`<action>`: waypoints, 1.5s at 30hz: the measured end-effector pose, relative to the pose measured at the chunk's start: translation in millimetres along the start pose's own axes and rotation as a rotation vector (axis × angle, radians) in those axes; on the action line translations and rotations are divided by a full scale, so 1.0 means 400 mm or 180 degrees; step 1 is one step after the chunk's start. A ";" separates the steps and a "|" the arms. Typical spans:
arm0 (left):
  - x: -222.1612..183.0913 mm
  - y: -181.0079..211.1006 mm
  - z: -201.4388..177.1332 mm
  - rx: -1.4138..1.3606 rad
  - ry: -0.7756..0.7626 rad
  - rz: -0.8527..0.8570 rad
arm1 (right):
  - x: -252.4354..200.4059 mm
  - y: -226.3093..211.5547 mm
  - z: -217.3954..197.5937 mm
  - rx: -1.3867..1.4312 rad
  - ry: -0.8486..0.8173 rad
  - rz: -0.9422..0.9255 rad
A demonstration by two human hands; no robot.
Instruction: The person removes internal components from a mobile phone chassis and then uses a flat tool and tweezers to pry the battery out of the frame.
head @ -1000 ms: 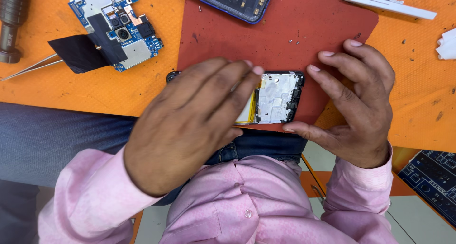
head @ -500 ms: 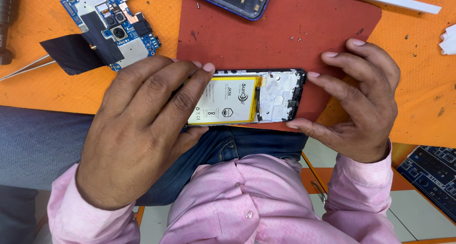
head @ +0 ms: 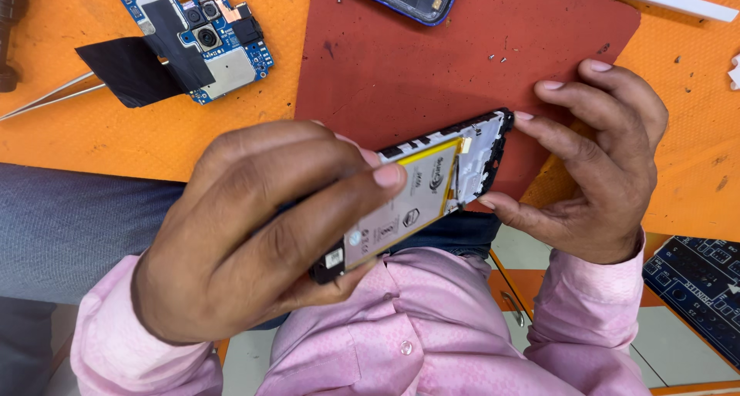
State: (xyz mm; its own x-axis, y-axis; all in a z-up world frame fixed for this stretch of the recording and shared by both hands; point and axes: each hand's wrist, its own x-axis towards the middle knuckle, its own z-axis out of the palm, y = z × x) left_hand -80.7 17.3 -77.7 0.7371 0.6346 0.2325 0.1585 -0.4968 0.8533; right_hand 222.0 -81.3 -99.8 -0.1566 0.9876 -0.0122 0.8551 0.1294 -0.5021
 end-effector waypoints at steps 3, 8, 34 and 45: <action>-0.001 0.006 0.005 0.0028 0.0093 0.0056 | 0.002 -0.002 -0.001 -0.0036 0.0002 -0.0033; -0.001 0.010 0.008 0.0112 0.0162 0.0091 | 0.004 -0.005 -0.001 -0.0050 0.0003 -0.0009; 0.010 -0.004 -0.017 -0.0041 -0.0135 0.0262 | 0.016 -0.011 0.002 -0.0197 0.0023 -0.0165; -0.005 -0.025 0.031 0.0404 0.0271 -0.0222 | -0.041 0.014 0.002 0.1185 0.0952 -0.0097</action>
State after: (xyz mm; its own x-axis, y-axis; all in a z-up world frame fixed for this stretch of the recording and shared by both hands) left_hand -75.7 13.8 -92.5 0.6640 0.7152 0.2181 0.2930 -0.5172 0.8041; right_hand 228.9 -96.8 -102.9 0.0169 0.9732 0.2294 0.6086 0.1720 -0.7746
